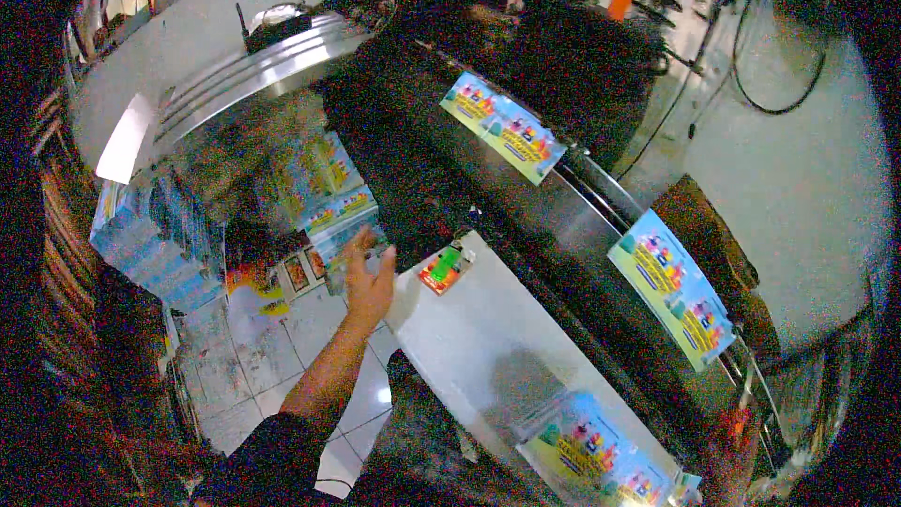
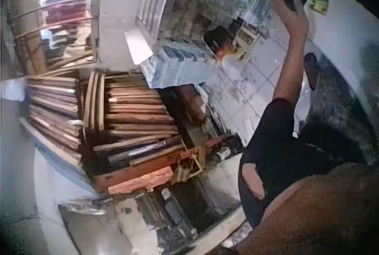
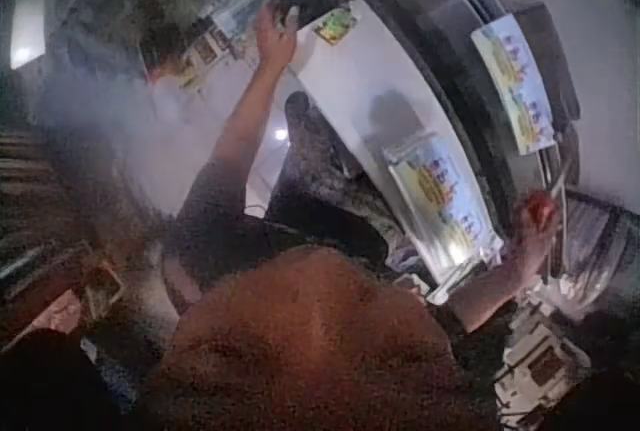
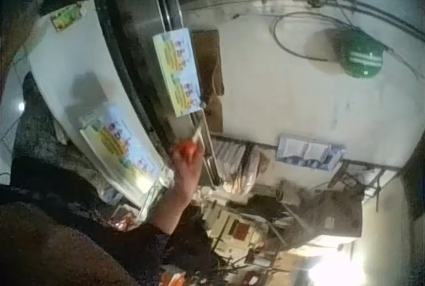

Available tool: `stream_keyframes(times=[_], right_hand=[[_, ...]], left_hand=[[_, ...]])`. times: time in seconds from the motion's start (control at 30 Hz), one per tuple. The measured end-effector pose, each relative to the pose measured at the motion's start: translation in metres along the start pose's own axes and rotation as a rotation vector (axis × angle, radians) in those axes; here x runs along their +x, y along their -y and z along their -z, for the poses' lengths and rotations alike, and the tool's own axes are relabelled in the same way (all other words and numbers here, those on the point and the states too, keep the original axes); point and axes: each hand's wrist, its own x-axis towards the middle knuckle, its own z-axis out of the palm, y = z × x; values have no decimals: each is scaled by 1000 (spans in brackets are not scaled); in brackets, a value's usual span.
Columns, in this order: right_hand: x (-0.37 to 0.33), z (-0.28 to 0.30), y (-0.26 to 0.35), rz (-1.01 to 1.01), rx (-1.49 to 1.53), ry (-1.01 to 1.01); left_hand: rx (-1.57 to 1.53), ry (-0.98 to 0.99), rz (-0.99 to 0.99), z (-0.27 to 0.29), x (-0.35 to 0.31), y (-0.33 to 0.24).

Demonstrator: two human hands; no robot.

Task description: The person folds a printed paper sheet several times by hand on a metal surface, then positions the folded paper against a stapling machine and staples the corner using a handheld stapler.

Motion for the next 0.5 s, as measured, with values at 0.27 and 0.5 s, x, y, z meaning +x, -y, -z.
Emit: stream_keyframes(times=[0.27, 0.5], right_hand=[[140, -221, 131, 166, -470, 548], [222, -376, 209, 406, -521, 597]], left_hand=[[266, 141, 85, -40, 9, 54], [458, 333, 174, -31, 32, 38]])
